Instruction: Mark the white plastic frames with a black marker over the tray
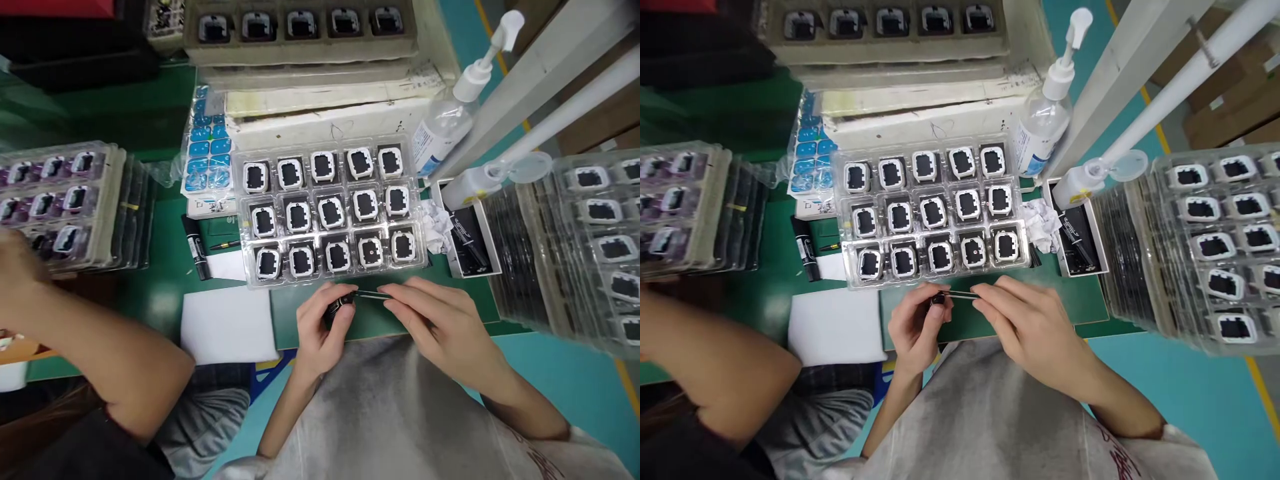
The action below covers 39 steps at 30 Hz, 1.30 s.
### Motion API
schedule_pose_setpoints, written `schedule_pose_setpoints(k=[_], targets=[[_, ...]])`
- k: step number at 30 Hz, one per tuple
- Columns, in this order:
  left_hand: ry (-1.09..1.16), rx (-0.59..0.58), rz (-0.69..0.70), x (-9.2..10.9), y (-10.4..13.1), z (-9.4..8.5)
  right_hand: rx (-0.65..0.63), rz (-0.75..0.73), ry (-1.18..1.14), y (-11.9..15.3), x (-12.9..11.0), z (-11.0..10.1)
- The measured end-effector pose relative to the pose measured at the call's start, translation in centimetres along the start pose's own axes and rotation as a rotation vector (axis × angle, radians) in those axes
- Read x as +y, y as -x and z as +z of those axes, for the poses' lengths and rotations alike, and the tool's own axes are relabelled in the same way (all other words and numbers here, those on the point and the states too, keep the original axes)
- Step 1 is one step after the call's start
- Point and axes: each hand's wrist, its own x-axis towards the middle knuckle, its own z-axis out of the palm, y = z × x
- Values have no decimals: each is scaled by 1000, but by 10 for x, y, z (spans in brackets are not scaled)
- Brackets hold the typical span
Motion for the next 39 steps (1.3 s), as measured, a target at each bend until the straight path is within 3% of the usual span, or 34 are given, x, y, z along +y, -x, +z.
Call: schedule_pose_setpoints(k=[7,16,23,39], targets=[[-14,-28,30,6,-3,-1,-15,-17,5,2,0,-2],[-123,12,278,11,-11,1,-41,-39,-4,4,-4,-9],[-125,38,301,10,-10,0,24,-80,96,7,-9,-10],[-195,151,419,14,-11,6,-10,-131,137,11,-14,-13]])
